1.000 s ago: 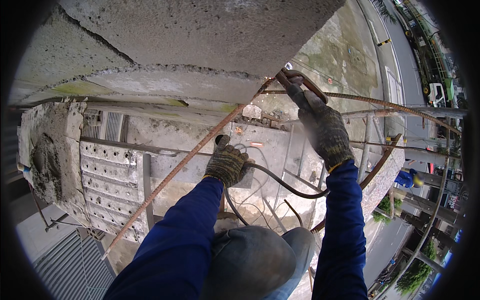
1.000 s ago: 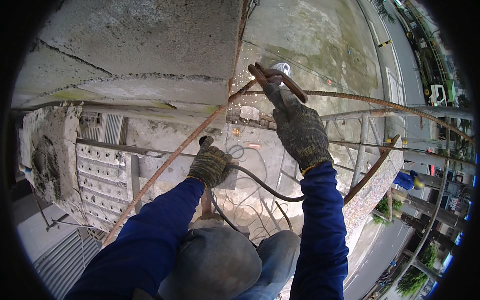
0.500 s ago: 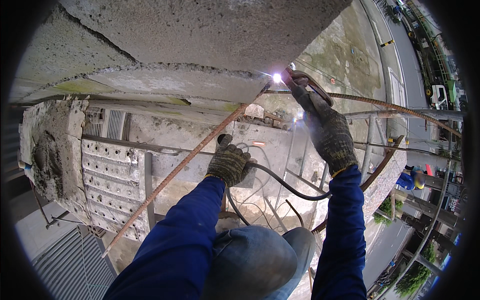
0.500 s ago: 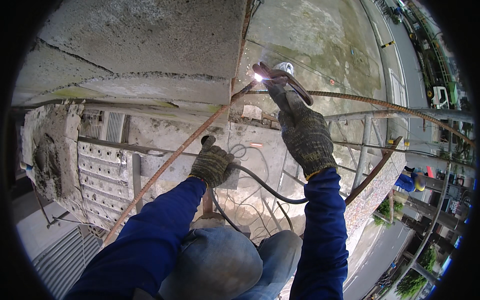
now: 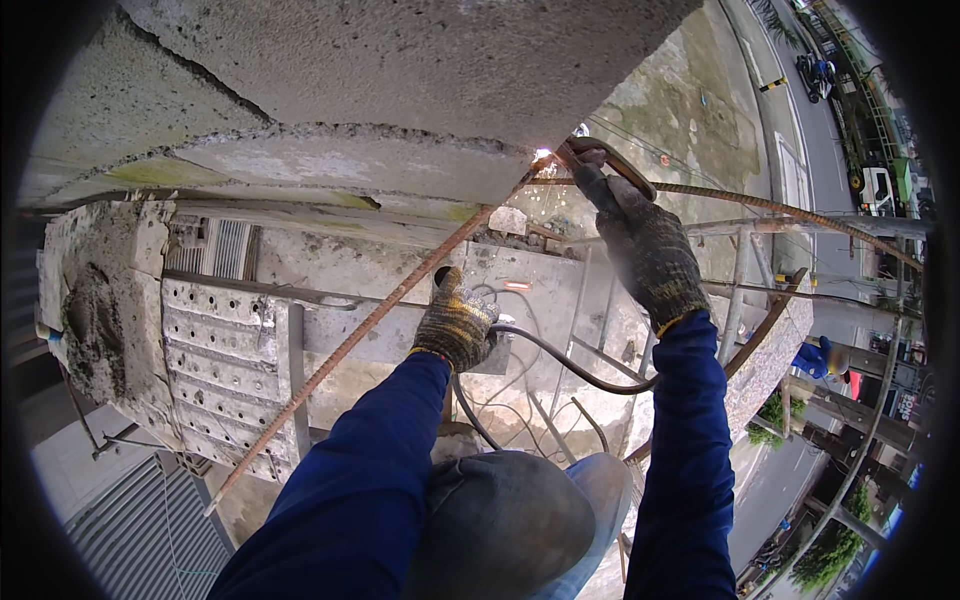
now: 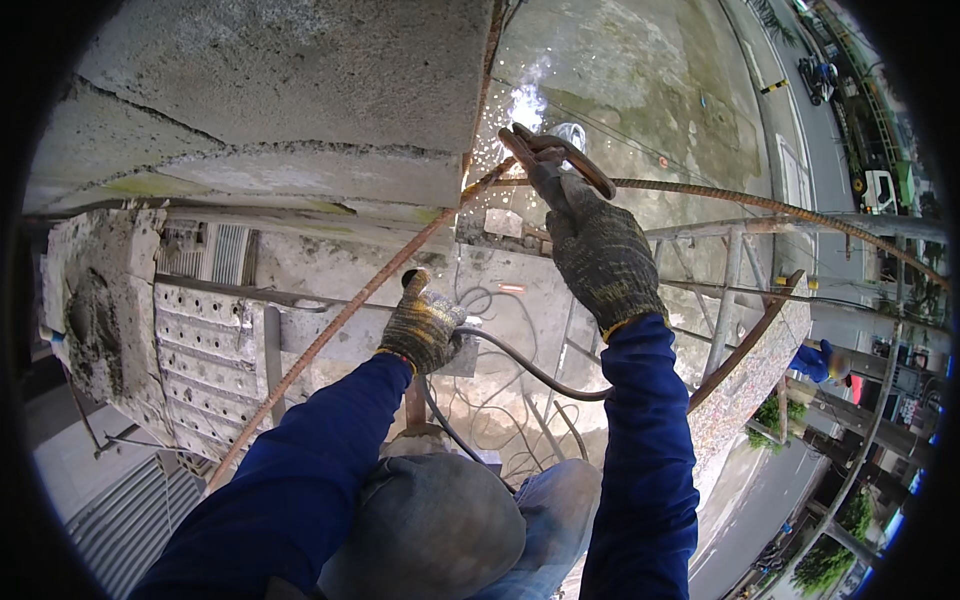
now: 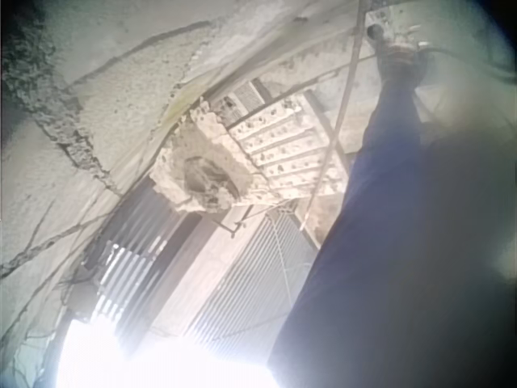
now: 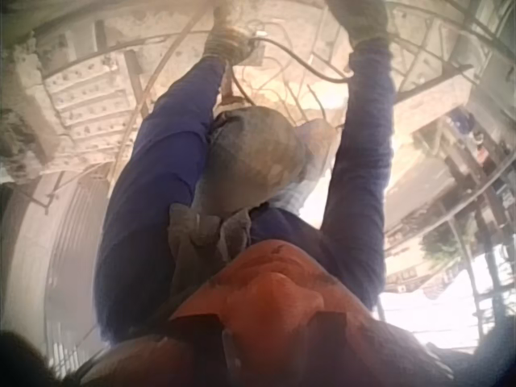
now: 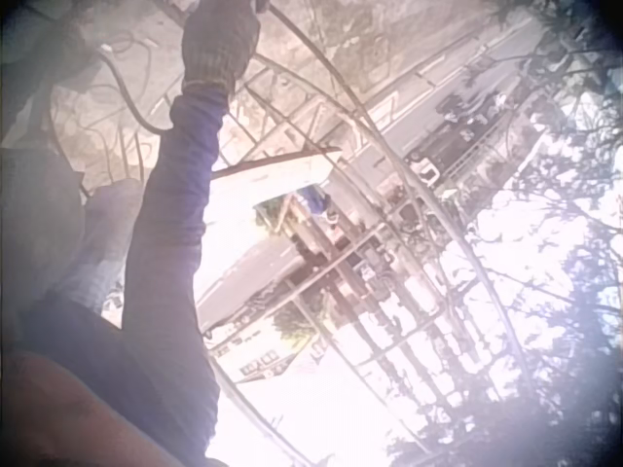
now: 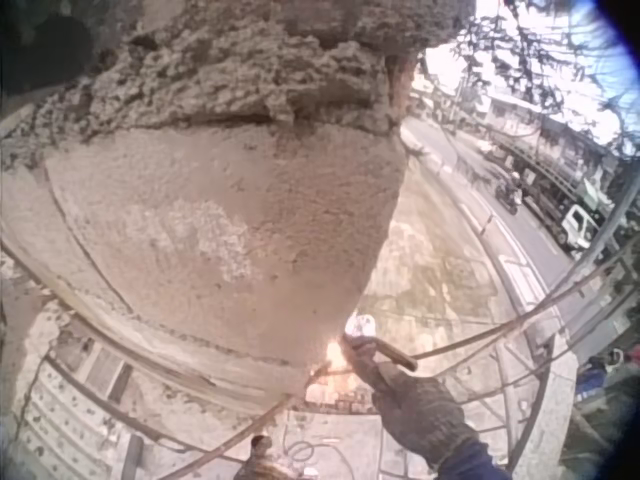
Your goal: The person welds metal rods attached to a concrete structure using a handheld welding tool. They position the rods, apply the welding torch to create sparks, and adjust the rods as needed while standing on scaffolding.
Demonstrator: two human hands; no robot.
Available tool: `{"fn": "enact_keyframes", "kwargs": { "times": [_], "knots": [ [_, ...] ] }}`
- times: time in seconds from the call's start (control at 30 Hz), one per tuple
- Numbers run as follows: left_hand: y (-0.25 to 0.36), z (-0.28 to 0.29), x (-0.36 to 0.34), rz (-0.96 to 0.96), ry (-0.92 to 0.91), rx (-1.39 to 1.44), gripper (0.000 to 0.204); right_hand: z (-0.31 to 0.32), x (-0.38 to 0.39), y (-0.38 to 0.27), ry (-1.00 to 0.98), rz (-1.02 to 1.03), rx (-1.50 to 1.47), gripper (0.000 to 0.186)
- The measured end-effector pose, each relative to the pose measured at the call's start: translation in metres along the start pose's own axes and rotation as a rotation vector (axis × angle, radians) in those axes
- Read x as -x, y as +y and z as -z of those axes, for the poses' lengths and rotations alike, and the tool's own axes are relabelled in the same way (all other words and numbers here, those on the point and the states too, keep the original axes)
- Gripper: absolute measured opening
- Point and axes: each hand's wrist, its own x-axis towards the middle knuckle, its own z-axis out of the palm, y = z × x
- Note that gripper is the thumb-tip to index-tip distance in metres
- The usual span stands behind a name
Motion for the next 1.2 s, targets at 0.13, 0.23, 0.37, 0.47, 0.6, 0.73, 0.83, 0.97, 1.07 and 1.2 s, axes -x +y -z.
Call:
{"fn": "enact_keyframes", "kwargs": {
  "times": [0.13,0.23,0.37,0.47,0.6,0.73,0.83,0.97,1.07,1.2],
  "knots": [
    [-0.001,-0.003,0.000,0.005,0.005,0.015,0.027,0.007,0.003,-0.008,-0.035,-0.065,0.006,0.039],
    [-0.003,-0.004,0.000,0.010,-0.005,0.007,0.027,0.006,0.007,-0.006,-0.009,-0.061,-0.009,0.040],
    [-0.001,0.000,0.000,-0.009,-0.012,-0.004,0.029,-0.001,0.008,0.014,0.026,0.029,0.069,0.042],
    [-0.001,0.002,0.000,-0.008,-0.013,-0.009,0.030,-0.001,0.007,0.011,0.027,0.033,0.050,0.041],
    [-0.002,-0.001,0.002,-0.003,0.017,-0.017,0.032,0.006,0.003,-0.006,0.032,-0.057,-0.039,0.039],
    [0.000,0.003,-0.001,0.003,-0.041,0.006,0.035,0.004,-0.002,-0.004,-0.004,-0.056,-0.052,0.038],
    [-0.001,-0.001,-0.004,0.019,-0.097,-0.037,0.036,0.003,-0.006,-0.005,-0.051,-0.084,0.008,0.038],
    [-0.003,-0.007,-0.006,0.005,-0.089,-0.072,0.034,0.003,-0.007,-0.004,-0.021,-0.072,-0.013,0.036],
    [-0.006,-0.009,-0.003,0.017,-0.086,-0.090,0.032,0.000,-0.007,-0.003,0.015,-0.048,-0.006,0.037],
    [-0.004,-0.002,-0.001,-0.017,-0.001,-0.033,0.028,0.012,-0.005,-0.001,0.032,-0.025,-0.059,0.035]
  ]
}}
